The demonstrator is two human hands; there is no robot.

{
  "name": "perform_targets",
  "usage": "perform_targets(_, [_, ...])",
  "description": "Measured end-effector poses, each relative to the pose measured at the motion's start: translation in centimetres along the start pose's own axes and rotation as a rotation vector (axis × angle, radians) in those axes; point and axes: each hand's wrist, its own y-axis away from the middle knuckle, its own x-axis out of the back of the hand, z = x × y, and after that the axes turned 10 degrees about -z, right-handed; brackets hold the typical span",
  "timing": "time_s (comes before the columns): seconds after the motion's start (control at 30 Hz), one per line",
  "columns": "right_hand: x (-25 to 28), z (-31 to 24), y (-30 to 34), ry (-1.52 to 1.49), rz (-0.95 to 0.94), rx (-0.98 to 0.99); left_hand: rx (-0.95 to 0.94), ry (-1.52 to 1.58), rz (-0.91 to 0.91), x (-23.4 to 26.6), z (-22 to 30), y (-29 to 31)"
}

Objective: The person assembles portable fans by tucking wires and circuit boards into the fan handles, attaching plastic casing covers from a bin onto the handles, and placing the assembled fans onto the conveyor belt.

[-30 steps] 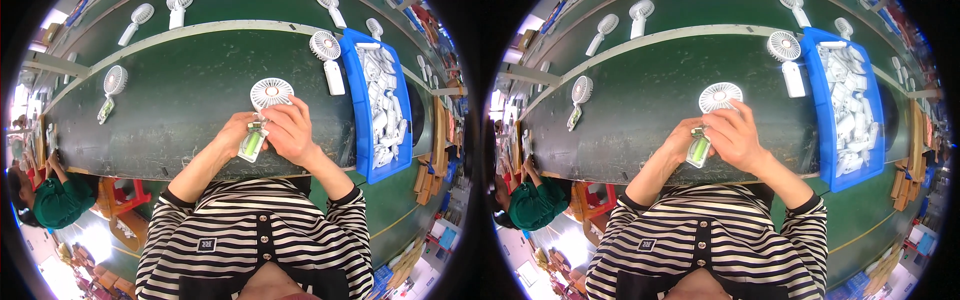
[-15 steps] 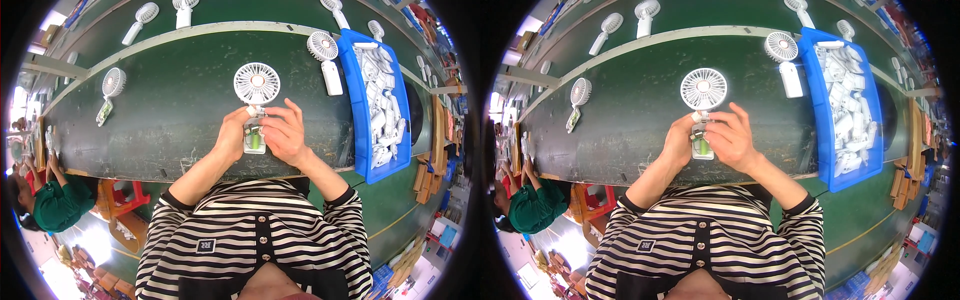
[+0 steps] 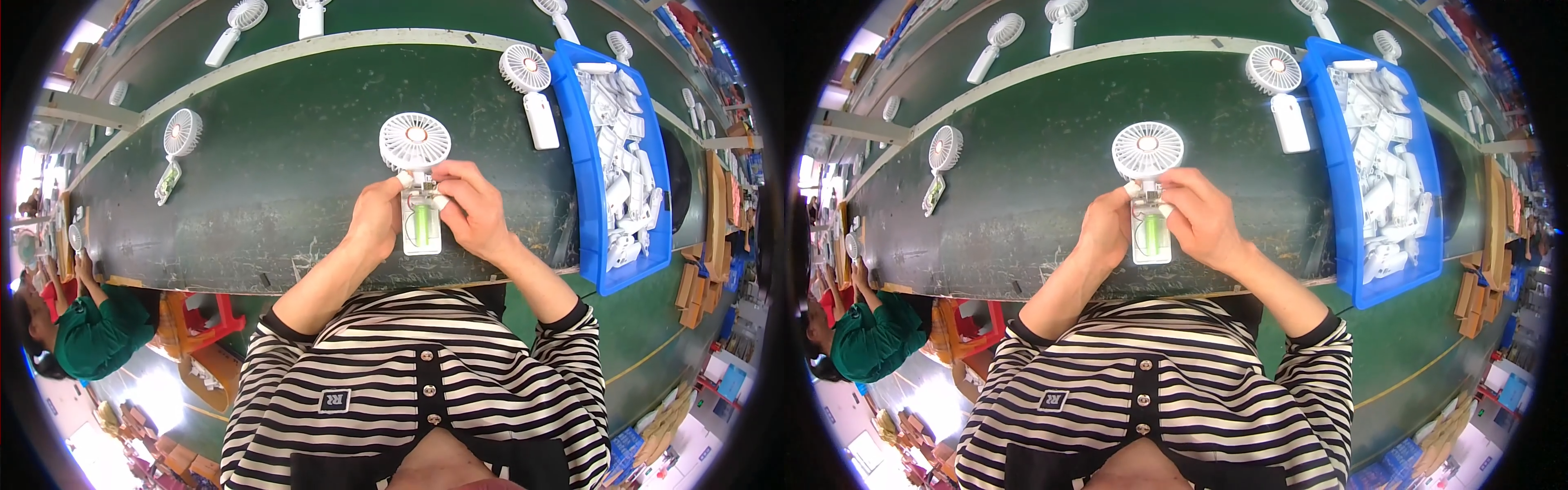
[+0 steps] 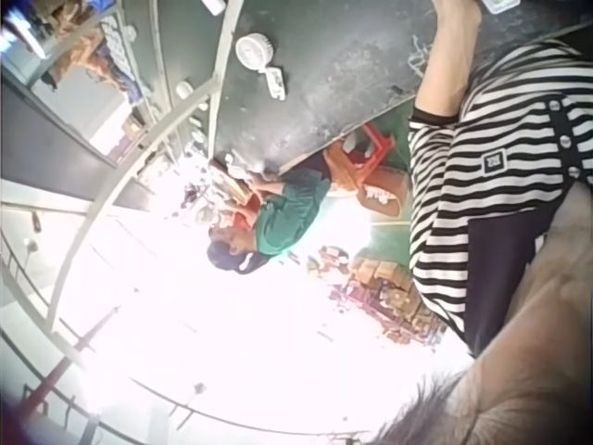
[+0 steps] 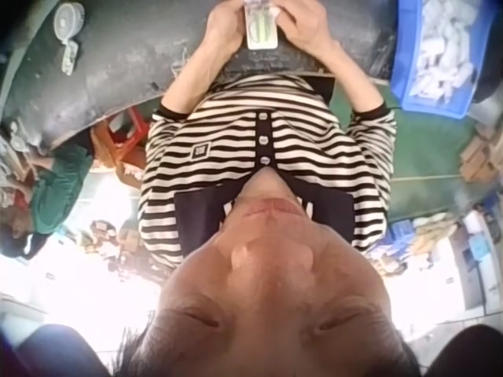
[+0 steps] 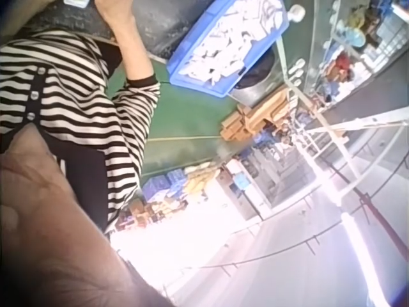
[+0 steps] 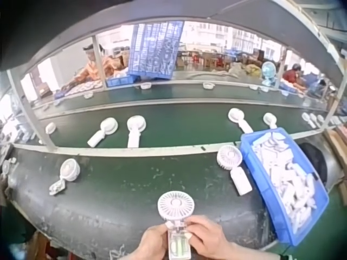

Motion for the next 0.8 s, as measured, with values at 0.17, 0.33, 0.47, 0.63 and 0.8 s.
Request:
perform_targets(0.17, [0.2, 0.2, -0.4, -0.034, -0.035, -0.024, 0.032, 0.009, -0.018, -0.5, 0.4, 0.4])
perform_targets(0.33, [0.2, 0.2, -0.4, -0.033, -0.041, -0.038, 0.035, 0.015, -0.036, -0.7, 0.6, 0.6])
perform_targets(0.47, [0.1, 0.3, -0.3, -0.027, -0.06, -0.053, 0.044, 0.012, -0.035, -0.5, 0.6, 0.5])
perform_targets(0.63, [0.3, 0.2, -0.3, -0.031, -0.093, -0.067, 0.023, -0.006, -0.041, -0.1, 0.3, 0.4])
perform_targets(0.8, [0.4, 0.2, -0.5, 0.035, -0.11, -0.002, 0.015, -0.01, -0.029, 0.6, -0.2, 0.0])
